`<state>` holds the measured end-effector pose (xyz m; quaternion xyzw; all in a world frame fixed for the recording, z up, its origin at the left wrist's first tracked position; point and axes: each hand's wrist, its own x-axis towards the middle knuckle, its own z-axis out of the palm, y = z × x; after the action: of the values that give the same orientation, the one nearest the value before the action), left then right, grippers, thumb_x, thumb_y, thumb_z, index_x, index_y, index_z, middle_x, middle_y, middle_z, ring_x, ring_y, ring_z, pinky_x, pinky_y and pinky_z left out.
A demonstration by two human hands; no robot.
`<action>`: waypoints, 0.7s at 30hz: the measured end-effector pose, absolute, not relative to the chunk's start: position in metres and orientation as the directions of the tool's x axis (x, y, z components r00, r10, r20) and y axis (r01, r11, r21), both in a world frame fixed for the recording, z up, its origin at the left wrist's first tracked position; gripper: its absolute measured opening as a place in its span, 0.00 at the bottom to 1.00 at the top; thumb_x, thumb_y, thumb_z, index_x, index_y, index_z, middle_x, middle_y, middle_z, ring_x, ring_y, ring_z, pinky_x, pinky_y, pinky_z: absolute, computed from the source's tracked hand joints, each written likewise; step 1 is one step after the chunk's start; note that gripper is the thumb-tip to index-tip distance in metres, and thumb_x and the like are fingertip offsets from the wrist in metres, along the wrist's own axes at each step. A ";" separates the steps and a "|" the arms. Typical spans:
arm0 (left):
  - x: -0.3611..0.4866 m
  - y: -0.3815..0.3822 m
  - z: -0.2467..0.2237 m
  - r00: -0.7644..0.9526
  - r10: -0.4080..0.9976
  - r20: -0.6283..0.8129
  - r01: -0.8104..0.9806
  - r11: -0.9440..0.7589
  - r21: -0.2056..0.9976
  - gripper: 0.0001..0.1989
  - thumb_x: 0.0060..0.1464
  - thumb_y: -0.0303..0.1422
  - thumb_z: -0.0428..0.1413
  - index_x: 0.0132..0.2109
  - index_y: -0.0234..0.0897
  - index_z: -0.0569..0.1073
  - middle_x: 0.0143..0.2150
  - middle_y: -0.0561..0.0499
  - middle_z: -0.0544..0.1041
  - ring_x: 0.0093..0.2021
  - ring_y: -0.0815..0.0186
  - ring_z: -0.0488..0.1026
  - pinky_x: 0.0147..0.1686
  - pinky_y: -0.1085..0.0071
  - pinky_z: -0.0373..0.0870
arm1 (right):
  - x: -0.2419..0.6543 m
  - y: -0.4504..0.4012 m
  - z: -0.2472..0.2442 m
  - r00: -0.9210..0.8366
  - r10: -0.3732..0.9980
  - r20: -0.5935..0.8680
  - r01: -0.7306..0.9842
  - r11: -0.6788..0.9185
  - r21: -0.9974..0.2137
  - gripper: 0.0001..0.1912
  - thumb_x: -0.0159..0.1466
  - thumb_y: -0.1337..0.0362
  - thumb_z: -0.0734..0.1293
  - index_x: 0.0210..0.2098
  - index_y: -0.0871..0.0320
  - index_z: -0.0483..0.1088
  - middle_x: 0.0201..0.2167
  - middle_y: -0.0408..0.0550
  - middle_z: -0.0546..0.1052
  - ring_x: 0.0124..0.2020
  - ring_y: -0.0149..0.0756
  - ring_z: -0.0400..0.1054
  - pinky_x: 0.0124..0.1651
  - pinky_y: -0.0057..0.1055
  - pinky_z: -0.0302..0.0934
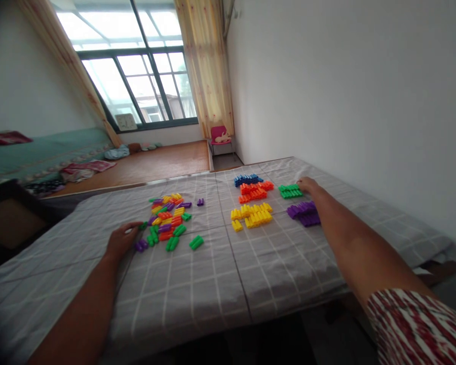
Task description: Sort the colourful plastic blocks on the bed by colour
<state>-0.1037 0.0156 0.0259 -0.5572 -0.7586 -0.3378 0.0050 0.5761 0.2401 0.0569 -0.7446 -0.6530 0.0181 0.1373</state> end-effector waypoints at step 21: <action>-0.093 0.018 0.008 -0.274 0.858 0.435 0.891 0.056 0.451 0.17 0.51 0.26 0.49 0.43 0.40 0.80 0.46 0.50 0.80 0.49 0.63 0.74 0.54 0.67 0.66 | 0.109 0.133 0.072 -0.884 0.402 0.236 0.406 0.913 -0.037 0.20 0.61 0.65 0.66 0.54 0.53 0.71 0.53 0.50 0.74 0.54 0.43 0.62 0.55 0.35 0.57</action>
<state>-0.0927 0.0181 0.0083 -0.6018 -0.7263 -0.3312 0.0250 0.1086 0.1329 0.0719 -0.2081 -0.9707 -0.0069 0.1203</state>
